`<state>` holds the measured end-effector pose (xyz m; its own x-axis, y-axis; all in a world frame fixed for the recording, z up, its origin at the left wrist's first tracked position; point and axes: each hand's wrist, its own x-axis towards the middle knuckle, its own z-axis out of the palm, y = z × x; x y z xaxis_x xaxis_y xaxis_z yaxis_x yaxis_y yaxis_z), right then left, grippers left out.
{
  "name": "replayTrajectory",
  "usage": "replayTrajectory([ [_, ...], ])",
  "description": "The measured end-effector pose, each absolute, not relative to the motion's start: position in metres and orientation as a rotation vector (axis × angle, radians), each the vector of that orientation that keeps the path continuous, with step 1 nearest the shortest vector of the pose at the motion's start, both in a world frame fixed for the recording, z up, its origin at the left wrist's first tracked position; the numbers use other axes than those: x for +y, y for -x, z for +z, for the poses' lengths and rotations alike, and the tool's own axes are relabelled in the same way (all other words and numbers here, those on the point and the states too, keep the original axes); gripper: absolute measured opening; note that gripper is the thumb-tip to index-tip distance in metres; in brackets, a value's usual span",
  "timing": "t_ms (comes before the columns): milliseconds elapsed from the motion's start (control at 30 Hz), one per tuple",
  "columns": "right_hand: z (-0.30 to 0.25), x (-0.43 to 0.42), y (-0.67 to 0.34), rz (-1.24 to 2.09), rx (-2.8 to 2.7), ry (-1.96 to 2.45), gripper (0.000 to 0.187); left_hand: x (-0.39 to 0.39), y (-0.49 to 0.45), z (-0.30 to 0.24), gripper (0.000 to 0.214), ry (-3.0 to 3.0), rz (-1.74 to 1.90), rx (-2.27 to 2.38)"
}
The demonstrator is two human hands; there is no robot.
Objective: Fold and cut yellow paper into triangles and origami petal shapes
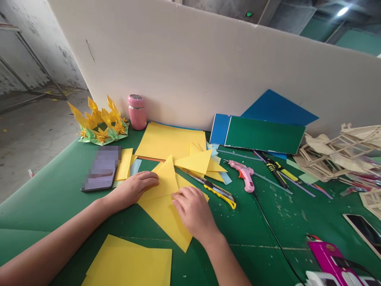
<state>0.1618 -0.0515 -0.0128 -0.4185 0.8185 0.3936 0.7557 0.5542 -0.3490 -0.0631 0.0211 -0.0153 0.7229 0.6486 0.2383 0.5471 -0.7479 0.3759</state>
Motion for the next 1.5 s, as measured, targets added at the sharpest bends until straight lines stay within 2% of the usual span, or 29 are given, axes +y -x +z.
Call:
replayTrajectory([
  [267,-0.025,-0.038,-0.229,-0.227,-1.910,1.628,0.034,0.015,0.058,-0.004,0.020,-2.668,0.409,1.022],
  [367,-0.034,-0.033,-0.236,-0.160,-1.907,1.688,0.039,0.013,0.060,-0.003,0.025,-2.636,0.391,1.012],
  [500,-0.040,-0.033,-0.237,-0.034,-1.902,1.737,0.041,0.012,0.065,-0.007,0.043,-2.636,0.424,0.957],
  [667,-0.039,-0.035,-0.240,0.081,-1.853,1.727,0.039,0.011,0.068,-0.010,0.047,-2.636,0.449,0.953],
  [867,-0.035,-0.037,-0.236,0.122,-1.934,1.589,0.029,0.010,0.068,-0.007,0.041,-2.678,0.477,0.839],
  [1200,-0.029,-0.039,-0.220,0.129,-2.194,1.485,0.031,0.010,0.068,-0.008,0.021,-2.688,0.461,0.815],
  [1500,-0.030,-0.031,-0.208,0.118,-2.264,1.402,0.032,0.015,0.066,-0.013,0.032,-2.568,0.556,0.847],
])
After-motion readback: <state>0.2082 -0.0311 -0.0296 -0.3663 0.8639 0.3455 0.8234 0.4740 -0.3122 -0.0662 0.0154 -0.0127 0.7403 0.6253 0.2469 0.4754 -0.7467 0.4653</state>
